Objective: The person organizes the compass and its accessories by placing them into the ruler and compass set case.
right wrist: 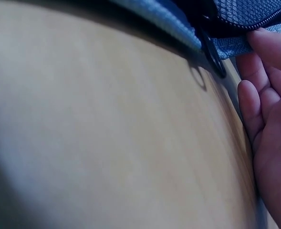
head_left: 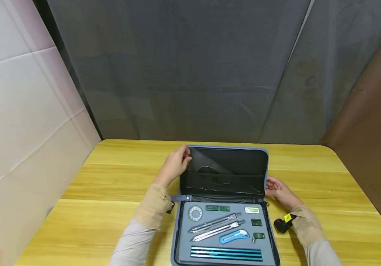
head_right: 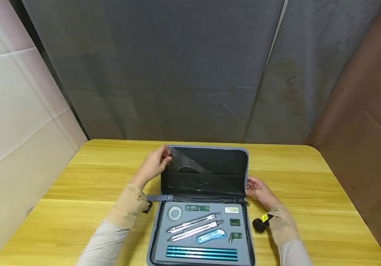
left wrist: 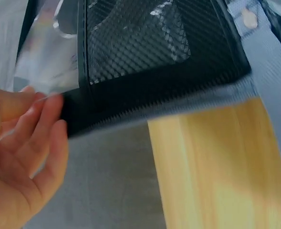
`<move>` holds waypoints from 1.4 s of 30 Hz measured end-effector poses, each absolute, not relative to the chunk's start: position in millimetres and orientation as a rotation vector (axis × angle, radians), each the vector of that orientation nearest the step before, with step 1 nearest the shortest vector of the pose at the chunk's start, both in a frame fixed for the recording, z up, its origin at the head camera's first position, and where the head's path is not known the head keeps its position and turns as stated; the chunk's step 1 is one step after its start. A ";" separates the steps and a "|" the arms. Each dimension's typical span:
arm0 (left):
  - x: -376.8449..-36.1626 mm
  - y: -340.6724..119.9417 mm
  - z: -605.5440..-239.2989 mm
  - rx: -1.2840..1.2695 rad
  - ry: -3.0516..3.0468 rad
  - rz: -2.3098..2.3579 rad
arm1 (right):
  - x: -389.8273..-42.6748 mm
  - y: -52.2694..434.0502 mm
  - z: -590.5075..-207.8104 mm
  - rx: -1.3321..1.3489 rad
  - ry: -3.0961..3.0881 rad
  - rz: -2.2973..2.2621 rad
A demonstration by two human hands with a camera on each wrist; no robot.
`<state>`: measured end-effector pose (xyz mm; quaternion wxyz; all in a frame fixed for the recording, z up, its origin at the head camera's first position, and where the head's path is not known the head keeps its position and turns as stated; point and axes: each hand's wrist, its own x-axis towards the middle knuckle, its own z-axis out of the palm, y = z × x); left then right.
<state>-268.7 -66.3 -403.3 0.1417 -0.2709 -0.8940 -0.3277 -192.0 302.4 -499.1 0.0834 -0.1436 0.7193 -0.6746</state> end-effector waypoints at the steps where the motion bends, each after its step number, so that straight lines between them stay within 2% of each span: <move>1: -268.3 -67.4 -403.8 -0.774 -2.602 -0.931 | -192.5 302.9 -499.1 -0.437 2.145 -2.013; 8: -265.2 -73.5 -409.0 -0.763 -2.694 -0.828 | -195.5 305.8 -500.0 -0.497 2.117 -2.036; 18: -262.6 -75.5 -410.4 -0.622 -2.657 -0.803 | -193.0 303.7 -499.0 -0.393 2.150 -1.990; 32: -261.7 -69.5 -410.6 -0.506 -2.642 -0.657 | -194.1 305.6 -501.1 -0.491 2.091 -2.035; 42: -269.1 -75.5 -416.3 -0.494 -2.517 -1.133 | -193.0 302.9 -500.8 -0.469 2.123 -1.982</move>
